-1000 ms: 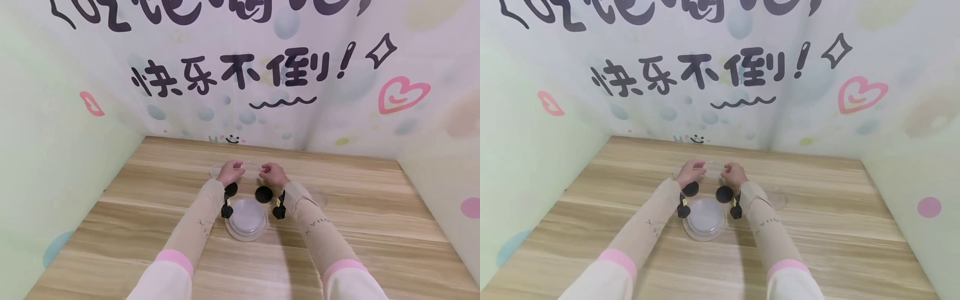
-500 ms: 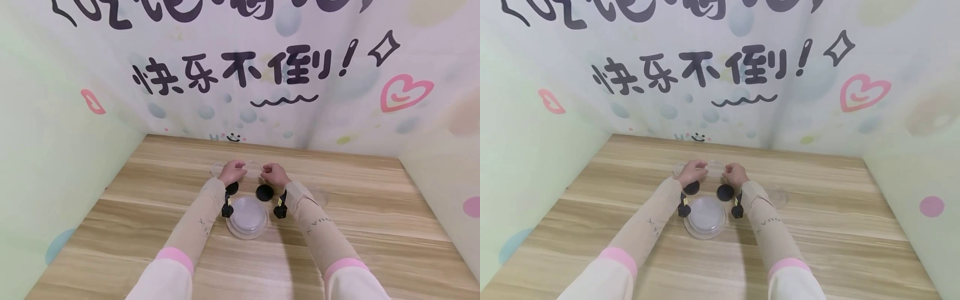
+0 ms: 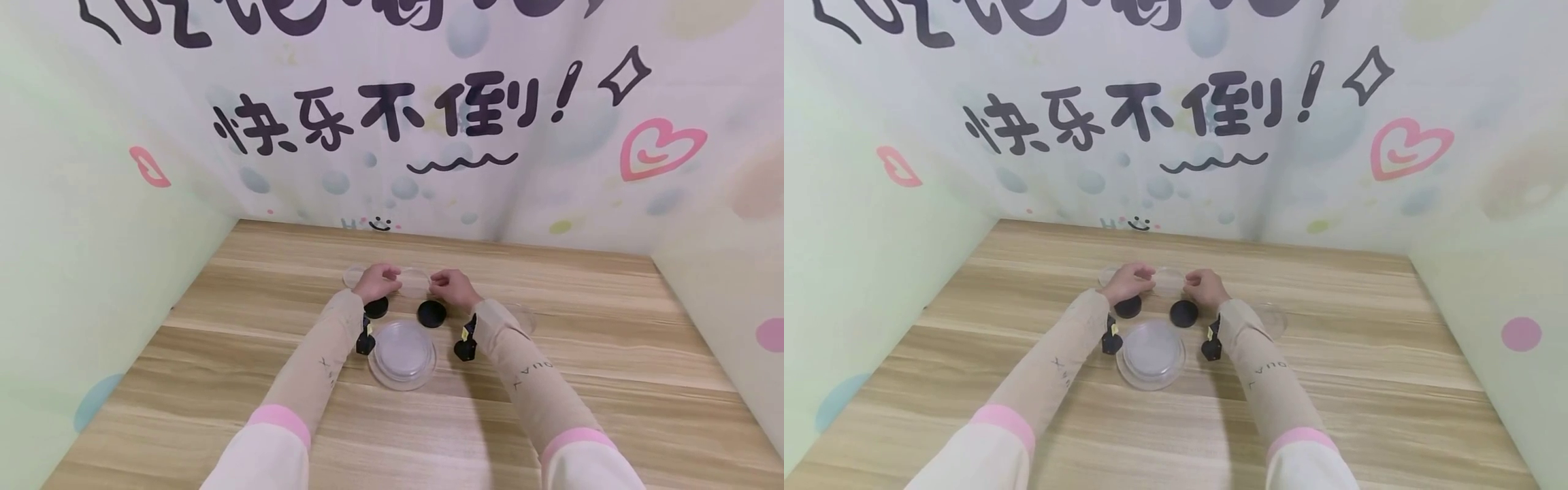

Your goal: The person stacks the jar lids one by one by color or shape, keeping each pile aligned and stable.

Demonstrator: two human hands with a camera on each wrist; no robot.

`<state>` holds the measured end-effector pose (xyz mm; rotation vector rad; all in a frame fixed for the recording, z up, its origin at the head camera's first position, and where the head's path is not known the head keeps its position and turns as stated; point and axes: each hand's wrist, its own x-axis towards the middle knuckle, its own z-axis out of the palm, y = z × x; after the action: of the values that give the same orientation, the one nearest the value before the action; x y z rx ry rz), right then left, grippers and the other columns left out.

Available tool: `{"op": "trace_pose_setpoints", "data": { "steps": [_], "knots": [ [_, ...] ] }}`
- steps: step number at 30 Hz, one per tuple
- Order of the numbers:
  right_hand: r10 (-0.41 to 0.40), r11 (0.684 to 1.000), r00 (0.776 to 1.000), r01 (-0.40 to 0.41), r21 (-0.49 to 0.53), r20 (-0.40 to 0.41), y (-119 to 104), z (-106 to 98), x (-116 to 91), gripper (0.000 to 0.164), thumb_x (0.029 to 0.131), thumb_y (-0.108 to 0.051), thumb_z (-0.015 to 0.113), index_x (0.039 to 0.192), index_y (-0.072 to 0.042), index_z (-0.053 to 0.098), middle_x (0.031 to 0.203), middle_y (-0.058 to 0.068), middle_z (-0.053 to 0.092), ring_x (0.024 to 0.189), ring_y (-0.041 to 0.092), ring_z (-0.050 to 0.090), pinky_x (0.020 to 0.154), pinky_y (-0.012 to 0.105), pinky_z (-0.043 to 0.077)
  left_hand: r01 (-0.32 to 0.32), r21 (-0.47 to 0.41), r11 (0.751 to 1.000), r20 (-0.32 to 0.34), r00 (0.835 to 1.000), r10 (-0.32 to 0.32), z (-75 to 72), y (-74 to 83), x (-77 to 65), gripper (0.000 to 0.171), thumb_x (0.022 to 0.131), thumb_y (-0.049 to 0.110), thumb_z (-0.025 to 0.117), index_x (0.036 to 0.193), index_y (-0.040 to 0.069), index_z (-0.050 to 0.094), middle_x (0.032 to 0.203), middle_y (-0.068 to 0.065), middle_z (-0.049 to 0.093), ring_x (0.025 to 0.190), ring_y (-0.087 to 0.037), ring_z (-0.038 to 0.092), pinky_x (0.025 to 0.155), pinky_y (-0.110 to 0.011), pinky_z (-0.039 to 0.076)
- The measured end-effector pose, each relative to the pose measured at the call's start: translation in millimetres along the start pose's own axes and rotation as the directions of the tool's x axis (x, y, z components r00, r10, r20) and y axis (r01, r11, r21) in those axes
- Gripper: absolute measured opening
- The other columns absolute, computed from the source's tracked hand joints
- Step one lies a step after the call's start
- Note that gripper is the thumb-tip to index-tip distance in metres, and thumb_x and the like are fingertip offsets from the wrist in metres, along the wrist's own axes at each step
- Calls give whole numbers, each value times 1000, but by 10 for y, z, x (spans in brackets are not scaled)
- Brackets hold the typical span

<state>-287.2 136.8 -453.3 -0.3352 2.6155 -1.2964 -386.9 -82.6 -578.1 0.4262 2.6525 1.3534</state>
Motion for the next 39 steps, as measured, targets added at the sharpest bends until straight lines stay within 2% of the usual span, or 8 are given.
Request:
{"op": "trace_pose_setpoints", "data": {
  "steps": [6, 14, 17, 20, 25, 31, 34, 39],
  "knots": [
    [33, 999, 999, -33, -25, -12, -109, 21, -60, 36, 84, -7, 56, 114, 11, 51, 102, 23, 59, 87, 27, 60, 74, 31, 49, -25, 36, 999, -14, 1000, 26, -54, 73, -79, 38, 75, 28, 68, 108, 11, 60, 96, -3, 62, 88, -15, 57, 75, -27, 45],
    [-62, 998, 996, 62, 5, -65, 1292, 326, 923, 44, 75, -33, 68, 106, -2, 60, 86, 5, 63, 74, 14, 60, 61, 25, 50, 48, 45, 998, -7, 999, -47, -297, 870, -595, 37, 79, 17, 64, 112, 2, 57, 100, -10, 62, 94, -20, 56, 85, -29, 42],
    [-69, 998, 994, 69, -6, -82, 1970, 489, 1415, 48, 70, -42, 70, 106, -12, 62, 86, -1, 63, 77, 12, 59, 63, 25, 50, 25, 63, 998, -24, 999, -24, -199, 634, -441, 39, 78, 21, 65, 111, 1, 58, 97, -8, 62, 91, -18, 57, 81, -26, 43],
    [-99, 995, 991, 101, 20, -86, 2362, 576, 1682, 50, 65, -52, 71, 104, -21, 63, 86, -4, 63, 77, 10, 59, 63, 26, 50, -3, 77, 997, -43, 999, 6, 30, -38, -4, 41, 75, 30, 68, 110, 10, 60, 94, 1, 62, 87, -12, 57, 78, -23, 44],
    [-55, 998, 995, 57, 25, -79, 1439, 358, 1043, 42, 74, -36, 69, 106, -10, 62, 89, 4, 63, 80, 14, 58, 65, 27, 49, -53, 56, 997, -94, 994, 58, 151, -362, 213, 37, 71, 37, 69, 104, 20, 62, 90, 7, 61, 84, -8, 56, 75, -24, 44],
    [37, 999, 997, -37, 13, -64, -71, 18, 36, 33, 83, -9, 56, 112, 9, 54, 97, 19, 59, 86, 25, 56, 71, 30, 49, 63, 0, 998, -80, 995, -62, -233, 796, -495, 34, 75, 15, 64, 108, 9, 61, 94, -6, 61, 88, -18, 55, 77, -28, 44],
    [28, 1000, 997, -28, 9, -75, -283, -35, -105, 32, 85, -5, 53, 112, 12, 53, 95, 20, 59, 82, 25, 57, 68, 27, 49, 133, -21, 991, -70, 988, -135, -419, 1333, -830, 38, 77, 8, 63, 114, 3, 57, 98, -13, 60, 92, -24, 54, 80, -32, 44],
    [25, 1000, 990, -24, 10, -137, -335, -47, -128, 29, 85, -9, 53, 109, 9, 55, 95, 18, 60, 83, 25, 58, 70, 30, 49, 94, -24, 995, -112, 989, -96, -506, 1584, -997, 37, 79, 5, 61, 114, -4, 55, 96, -17, 61, 90, -25, 57, 76, -27, 46]
  ]
}}
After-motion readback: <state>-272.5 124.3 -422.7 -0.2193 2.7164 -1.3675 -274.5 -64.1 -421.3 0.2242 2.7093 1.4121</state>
